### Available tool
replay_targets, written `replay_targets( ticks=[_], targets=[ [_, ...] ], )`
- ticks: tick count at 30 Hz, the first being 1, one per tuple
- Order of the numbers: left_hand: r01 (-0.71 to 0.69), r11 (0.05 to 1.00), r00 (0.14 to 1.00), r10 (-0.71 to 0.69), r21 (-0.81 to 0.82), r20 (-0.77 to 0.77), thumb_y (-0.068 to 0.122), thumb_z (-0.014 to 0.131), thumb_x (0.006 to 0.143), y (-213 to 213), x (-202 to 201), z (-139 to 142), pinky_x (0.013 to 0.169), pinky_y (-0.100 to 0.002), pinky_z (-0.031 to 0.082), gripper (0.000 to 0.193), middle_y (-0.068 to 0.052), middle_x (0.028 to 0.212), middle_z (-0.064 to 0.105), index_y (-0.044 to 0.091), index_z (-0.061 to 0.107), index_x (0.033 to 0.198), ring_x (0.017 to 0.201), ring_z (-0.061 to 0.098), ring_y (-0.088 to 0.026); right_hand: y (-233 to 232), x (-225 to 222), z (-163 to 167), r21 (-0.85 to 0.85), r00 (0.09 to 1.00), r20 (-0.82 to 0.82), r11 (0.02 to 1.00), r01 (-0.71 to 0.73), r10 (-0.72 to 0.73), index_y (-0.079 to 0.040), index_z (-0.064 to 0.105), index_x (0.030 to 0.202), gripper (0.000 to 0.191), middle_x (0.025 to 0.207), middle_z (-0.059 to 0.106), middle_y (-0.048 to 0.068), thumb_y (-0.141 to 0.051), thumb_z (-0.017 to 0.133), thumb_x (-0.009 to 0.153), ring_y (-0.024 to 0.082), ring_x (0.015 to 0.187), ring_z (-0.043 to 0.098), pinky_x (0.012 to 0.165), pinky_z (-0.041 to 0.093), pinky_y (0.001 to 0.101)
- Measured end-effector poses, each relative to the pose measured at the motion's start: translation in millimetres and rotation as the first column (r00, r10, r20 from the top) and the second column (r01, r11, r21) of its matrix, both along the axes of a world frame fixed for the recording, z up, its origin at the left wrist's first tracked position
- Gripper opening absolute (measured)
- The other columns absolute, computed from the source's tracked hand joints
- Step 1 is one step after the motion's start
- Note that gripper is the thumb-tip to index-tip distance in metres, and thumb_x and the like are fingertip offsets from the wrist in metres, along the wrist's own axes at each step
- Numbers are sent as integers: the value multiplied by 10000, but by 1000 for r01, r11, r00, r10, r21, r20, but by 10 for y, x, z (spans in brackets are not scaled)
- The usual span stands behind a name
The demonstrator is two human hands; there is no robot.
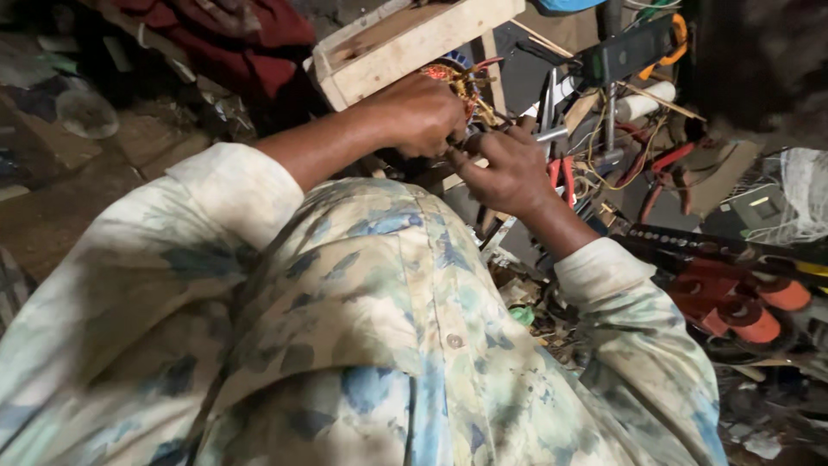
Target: The person repairs a circular electrical coil mounted in a wooden frame. They use pliers to strip and adjust wires, then wrap and secure connections by hand. The coil remains in the frame throughout the clip.
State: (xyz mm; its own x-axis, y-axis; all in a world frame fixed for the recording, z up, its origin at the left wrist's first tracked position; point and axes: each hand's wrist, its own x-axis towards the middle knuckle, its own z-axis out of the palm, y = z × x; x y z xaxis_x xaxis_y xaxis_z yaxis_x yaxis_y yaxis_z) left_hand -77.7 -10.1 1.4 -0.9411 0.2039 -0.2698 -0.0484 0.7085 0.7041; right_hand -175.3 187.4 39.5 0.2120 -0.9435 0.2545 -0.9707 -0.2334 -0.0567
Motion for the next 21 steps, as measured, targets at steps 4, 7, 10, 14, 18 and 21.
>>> replay_targets(
  ticks=[4,7,10,14,18,21],
  targets=[
    [-27,999,1000,27,26,6,149,786,730,32,-29,-26,841,-467,542,360,-163,971,751,184,798,1089,932,711,-351,7,16,1,-59,999,34,998,16,-14,-219,735,1018,229,830,562,3,-154,815,813,189,630,534,594,390,399],
    [-53,998,998,51,40,35,118,772,745,52,-48,-40,852,-458,549,362,-146,982,762,209,807,1094,935,722,-333,61,15,11,-13,988,142,998,64,-62,-182,745,1007,214,821,565,29,-127,847,827,210,610,533,556,384,402],
    [-47,998,999,46,30,24,138,785,756,58,-44,-47,850,-458,547,345,-138,981,767,228,812,1088,934,721,-332,160,9,15,16,952,295,997,81,-82,-128,733,1012,200,866,591,67,-102,831,840,242,682,585,581,431,384],
    [-78,995,997,78,56,0,142,793,747,97,-30,-49,839,-462,543,334,-130,969,768,254,826,1060,925,714,-335,280,33,-45,37,794,545,953,299,-270,-65,707,1086,182,966,591,106,-74,815,940,253,825,620,704,502,347],
    [-145,989,989,144,22,29,131,766,776,168,-18,-66,853,-449,551,312,-109,963,771,260,812,1056,865,741,-308,319,160,-200,120,686,619,909,399,-383,-1,667,1210,408,1072,572,160,-131,835,862,269,868,602,721,497,345],
    [-186,979,974,196,87,-114,143,782,765,179,63,-104,827,-467,549,255,-107,980,771,201,826,1010,882,723,-335,347,322,-326,42,695,625,905,424,-354,-11,639,1261,492,1104,554,134,-141,854,838,301,957,600,828,516,377]
  ],
)
